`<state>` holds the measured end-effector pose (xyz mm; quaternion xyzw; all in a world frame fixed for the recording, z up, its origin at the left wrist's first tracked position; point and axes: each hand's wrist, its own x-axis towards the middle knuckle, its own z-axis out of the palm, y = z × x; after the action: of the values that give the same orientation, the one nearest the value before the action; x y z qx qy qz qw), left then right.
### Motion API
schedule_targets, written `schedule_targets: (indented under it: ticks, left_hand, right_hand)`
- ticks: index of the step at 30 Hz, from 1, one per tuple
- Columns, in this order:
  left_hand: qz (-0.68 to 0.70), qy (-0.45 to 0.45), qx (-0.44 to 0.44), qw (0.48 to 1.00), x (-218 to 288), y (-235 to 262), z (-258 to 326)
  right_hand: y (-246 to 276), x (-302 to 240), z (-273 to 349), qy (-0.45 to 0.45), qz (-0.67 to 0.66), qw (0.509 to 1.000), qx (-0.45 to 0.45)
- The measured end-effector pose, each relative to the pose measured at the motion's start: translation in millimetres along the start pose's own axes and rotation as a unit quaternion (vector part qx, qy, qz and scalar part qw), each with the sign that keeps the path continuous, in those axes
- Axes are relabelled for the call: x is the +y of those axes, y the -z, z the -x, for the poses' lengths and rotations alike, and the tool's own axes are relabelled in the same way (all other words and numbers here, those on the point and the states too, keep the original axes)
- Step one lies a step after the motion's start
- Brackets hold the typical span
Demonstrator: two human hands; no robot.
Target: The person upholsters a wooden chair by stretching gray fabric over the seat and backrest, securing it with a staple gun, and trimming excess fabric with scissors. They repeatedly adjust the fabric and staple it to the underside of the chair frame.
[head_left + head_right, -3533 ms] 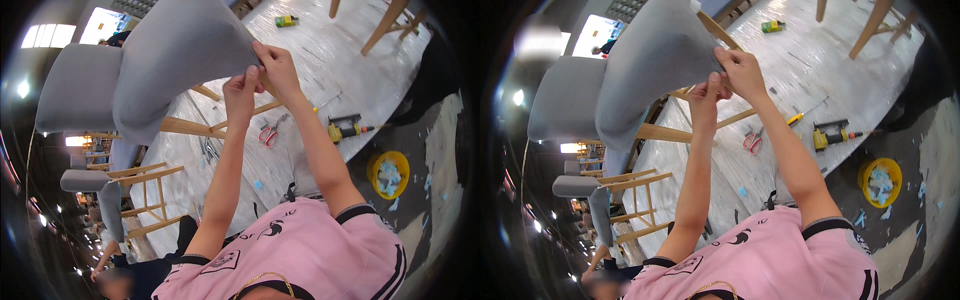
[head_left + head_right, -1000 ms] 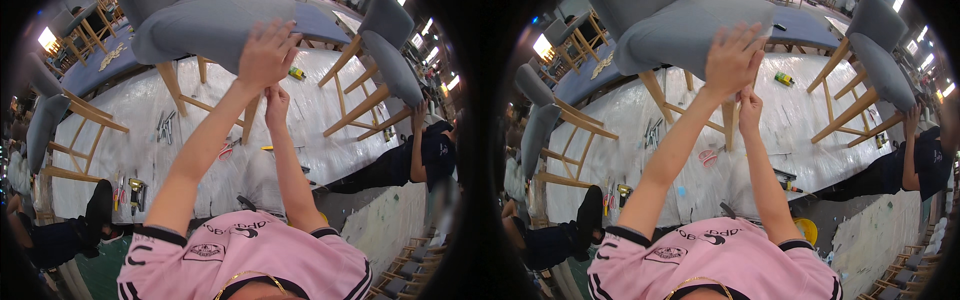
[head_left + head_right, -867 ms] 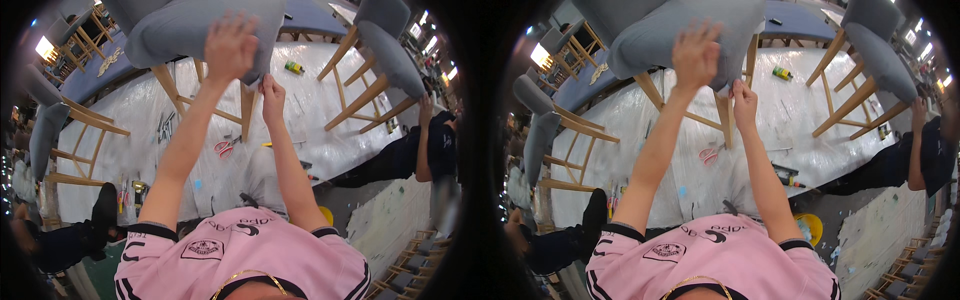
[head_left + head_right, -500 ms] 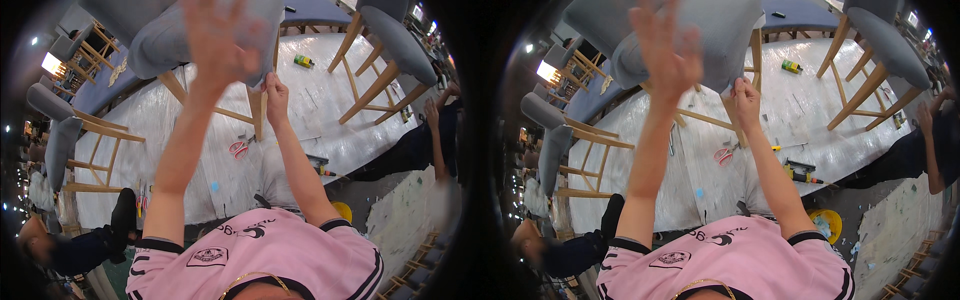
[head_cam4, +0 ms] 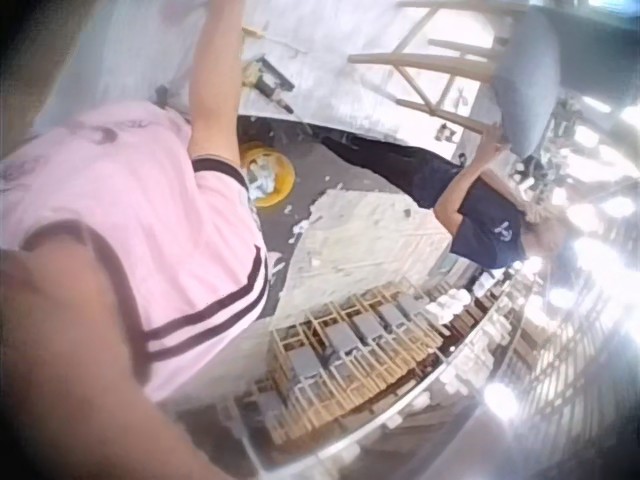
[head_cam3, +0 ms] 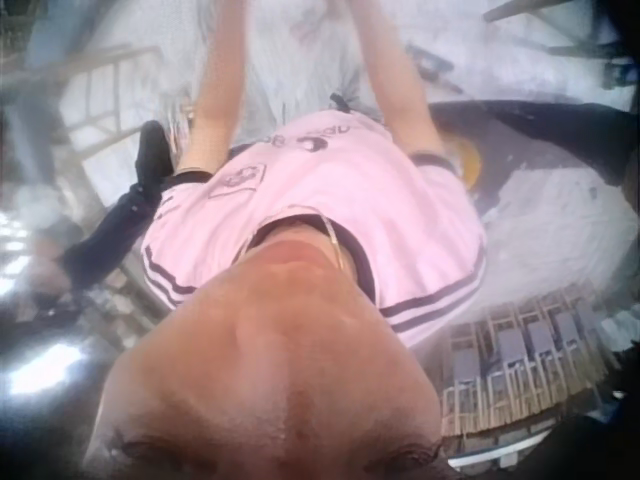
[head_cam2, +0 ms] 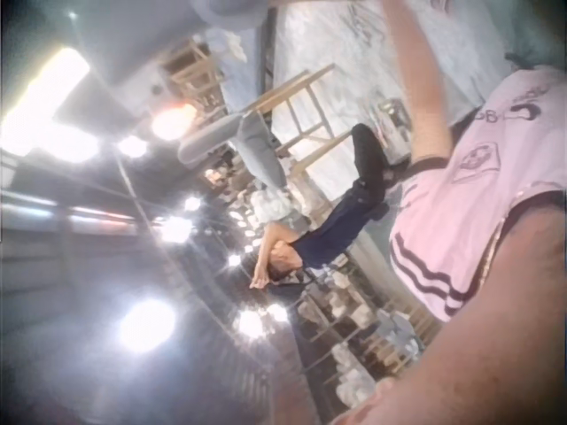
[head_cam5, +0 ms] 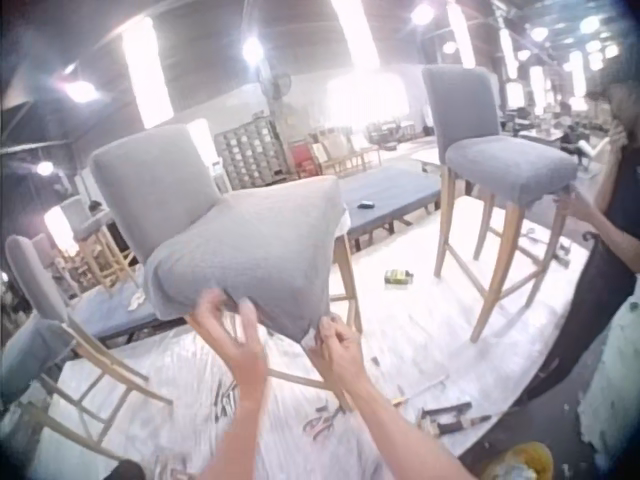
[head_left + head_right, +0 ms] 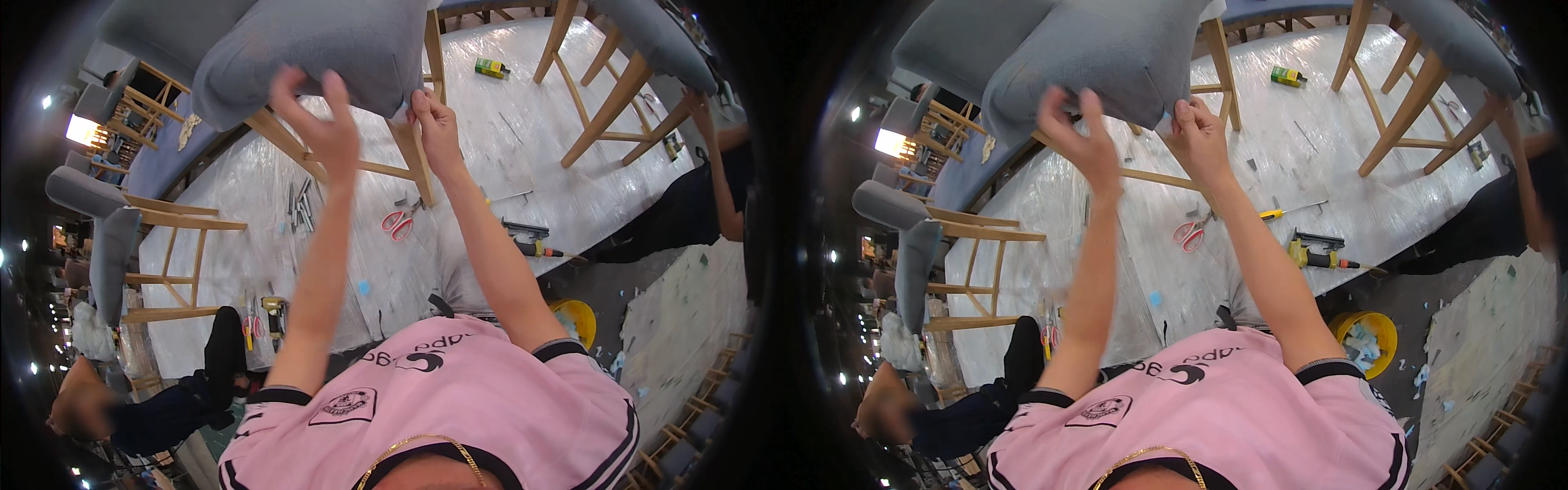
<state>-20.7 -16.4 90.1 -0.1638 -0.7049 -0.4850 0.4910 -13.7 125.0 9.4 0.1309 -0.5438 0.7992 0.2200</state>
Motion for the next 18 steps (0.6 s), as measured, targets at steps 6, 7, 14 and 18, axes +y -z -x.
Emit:
schedule_targets:
  ticks: [6,7,14,18]
  left_hand:
    - [0.183,0.309,-0.045,0.932,5,-36,84]
    - [0.189,0.303,-0.063,0.932,1,-36,81]
    - [0.276,0.311,-0.114,0.902,-10,-32,76]
    - [0.299,0.277,-0.097,0.908,-21,-37,86]
  right_hand:
    - [-4,5,1,-0.037,-0.106,0.994,0.003]
    - [-1,7,0,-0.036,-0.096,0.995,-0.004]
    - [-2,17,2,-0.064,-0.163,0.985,0.002]
    - [1,22,8,-0.087,-0.162,0.983,0.017]
